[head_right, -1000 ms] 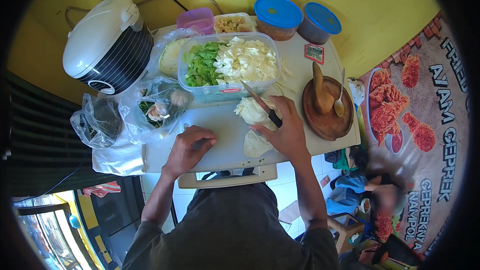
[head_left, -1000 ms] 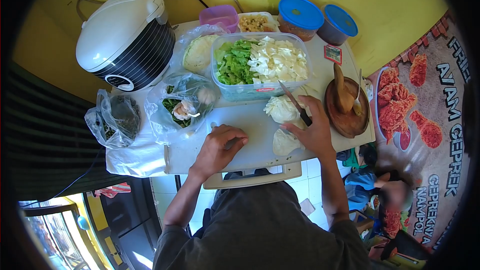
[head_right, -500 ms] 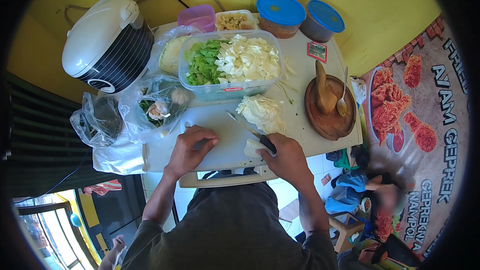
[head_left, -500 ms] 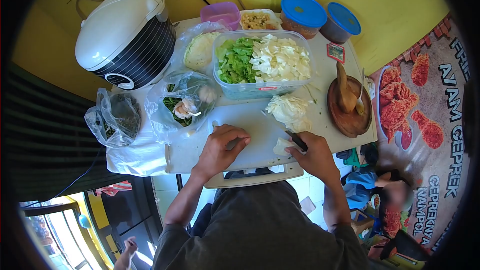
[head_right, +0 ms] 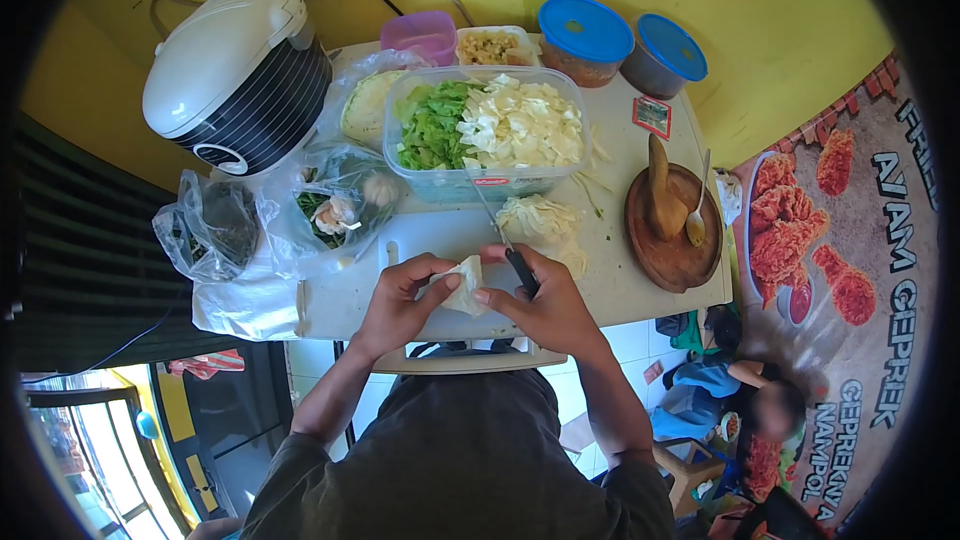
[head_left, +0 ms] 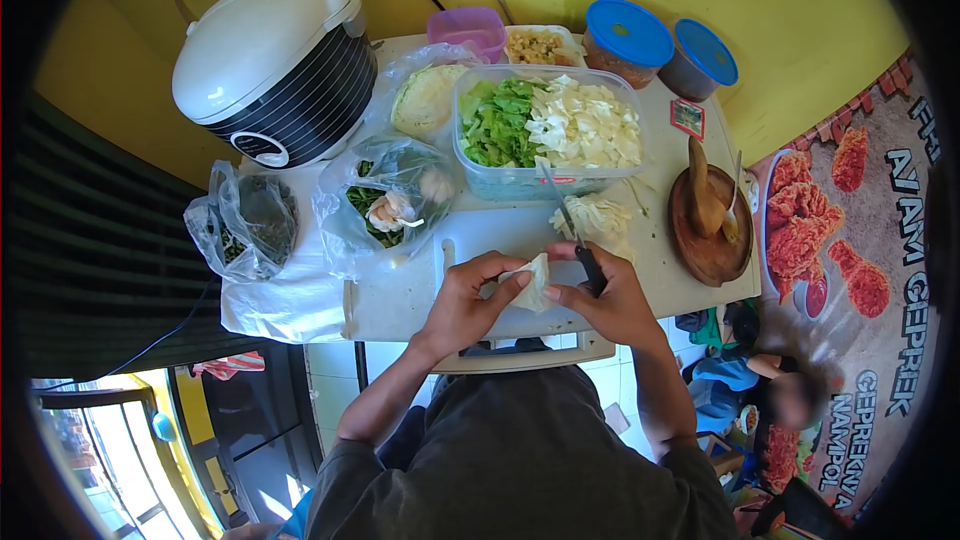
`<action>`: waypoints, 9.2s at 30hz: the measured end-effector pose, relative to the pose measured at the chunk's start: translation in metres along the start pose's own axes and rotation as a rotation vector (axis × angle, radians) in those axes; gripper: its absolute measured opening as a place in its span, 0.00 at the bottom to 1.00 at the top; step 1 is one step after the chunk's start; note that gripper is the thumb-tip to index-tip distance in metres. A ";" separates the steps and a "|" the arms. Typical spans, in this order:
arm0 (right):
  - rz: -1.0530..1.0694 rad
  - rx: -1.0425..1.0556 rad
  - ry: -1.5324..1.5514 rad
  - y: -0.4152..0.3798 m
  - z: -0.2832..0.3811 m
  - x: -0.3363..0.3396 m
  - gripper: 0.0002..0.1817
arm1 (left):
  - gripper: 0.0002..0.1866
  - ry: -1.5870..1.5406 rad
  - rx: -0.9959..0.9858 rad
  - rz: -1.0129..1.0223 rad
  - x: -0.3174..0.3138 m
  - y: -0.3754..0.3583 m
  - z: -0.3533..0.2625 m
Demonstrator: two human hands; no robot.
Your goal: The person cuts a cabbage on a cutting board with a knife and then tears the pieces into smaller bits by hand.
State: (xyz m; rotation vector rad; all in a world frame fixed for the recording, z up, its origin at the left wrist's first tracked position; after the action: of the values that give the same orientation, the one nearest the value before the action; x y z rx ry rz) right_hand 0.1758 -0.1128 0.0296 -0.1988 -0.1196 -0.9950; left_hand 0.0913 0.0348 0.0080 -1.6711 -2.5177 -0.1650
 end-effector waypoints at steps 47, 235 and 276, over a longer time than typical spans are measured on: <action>0.009 0.323 -0.415 -0.043 -0.001 -0.014 0.30 | 0.13 0.861 -0.306 -0.503 0.045 -0.003 -0.020; -0.017 0.335 -0.717 -0.049 0.002 0.007 0.31 | 0.13 0.777 -0.673 -0.196 0.011 0.010 -0.037; 0.115 0.430 -0.863 -0.062 0.004 -0.017 0.38 | 0.08 0.854 -0.582 -0.388 0.014 -0.020 -0.026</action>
State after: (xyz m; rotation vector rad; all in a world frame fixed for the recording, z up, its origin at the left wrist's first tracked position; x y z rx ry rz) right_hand 0.1138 -0.1307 0.0377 -0.2247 -1.0869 -0.6911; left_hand 0.0680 0.0357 0.0348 -0.8561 -2.1268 -1.4084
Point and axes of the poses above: each hand's wrist, its own y-axis towards the middle knuckle, its own x-axis out of the back of the hand, z = x × y, the point moved 9 cm from there along y, towards the middle knuckle, and after that the axes turned 13 degrees about -z, right-handed, at the moved point
